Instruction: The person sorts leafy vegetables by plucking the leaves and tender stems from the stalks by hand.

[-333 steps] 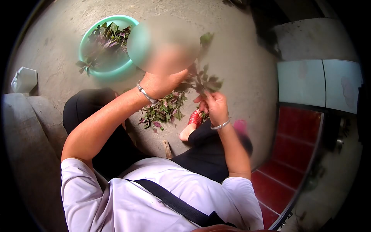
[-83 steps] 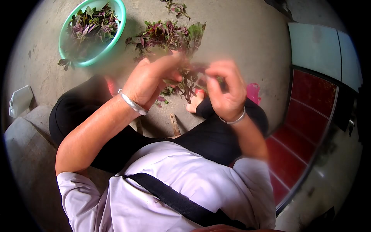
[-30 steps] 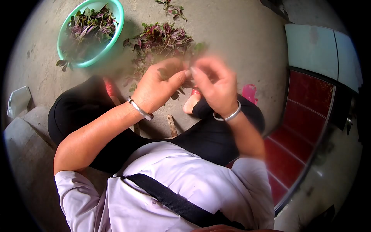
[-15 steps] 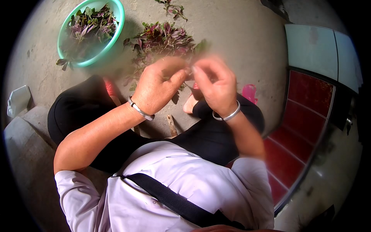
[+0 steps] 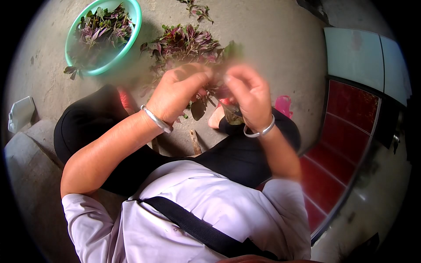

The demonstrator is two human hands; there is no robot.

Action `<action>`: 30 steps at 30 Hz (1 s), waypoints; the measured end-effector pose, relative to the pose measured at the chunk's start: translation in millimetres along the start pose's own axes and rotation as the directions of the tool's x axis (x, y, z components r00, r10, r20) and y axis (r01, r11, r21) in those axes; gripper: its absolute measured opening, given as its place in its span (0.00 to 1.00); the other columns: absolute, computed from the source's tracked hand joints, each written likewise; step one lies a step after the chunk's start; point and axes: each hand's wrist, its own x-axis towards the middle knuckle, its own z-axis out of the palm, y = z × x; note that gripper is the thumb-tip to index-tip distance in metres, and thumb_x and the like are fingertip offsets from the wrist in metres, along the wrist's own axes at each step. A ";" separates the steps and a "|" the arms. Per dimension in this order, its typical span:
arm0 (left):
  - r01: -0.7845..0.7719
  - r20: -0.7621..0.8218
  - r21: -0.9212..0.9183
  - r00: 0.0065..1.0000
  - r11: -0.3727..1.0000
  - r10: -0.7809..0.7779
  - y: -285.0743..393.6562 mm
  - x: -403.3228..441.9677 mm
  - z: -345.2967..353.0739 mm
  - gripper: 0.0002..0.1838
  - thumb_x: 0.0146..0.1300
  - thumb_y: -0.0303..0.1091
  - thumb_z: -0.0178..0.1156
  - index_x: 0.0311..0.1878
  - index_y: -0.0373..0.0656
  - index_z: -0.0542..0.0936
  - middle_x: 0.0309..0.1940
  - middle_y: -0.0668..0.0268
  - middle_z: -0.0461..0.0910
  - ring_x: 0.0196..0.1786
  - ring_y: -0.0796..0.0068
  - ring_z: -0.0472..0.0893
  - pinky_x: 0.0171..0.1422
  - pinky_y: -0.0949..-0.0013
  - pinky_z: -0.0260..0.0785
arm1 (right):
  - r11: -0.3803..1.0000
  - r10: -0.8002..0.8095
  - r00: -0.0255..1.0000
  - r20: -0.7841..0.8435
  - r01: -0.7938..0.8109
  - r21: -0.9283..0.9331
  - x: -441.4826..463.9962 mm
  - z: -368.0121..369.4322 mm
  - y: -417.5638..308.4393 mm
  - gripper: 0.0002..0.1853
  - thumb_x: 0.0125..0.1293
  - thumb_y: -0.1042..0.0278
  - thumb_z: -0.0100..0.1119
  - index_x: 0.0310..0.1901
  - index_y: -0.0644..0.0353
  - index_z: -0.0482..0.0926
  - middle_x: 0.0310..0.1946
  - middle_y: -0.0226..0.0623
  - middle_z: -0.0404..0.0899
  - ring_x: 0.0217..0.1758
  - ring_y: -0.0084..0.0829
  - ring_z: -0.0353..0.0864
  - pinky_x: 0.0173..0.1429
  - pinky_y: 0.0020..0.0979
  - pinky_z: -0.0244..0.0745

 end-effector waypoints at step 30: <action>-0.012 0.036 0.064 0.999 0.998 0.010 -5.2 0.4 0.9 0.11 0.58 0.37 0.53 0.37 0.38 0.76 0.28 0.71 0.76 0.27 0.85 0.70 0.29 0.79 0.62 | 0.937 -0.280 0.958 -0.067 0.258 -0.234 -3.0 7.9 5.0 0.04 0.52 0.76 0.54 0.31 0.64 0.73 0.23 0.30 0.70 0.22 0.18 0.67 0.27 0.20 0.64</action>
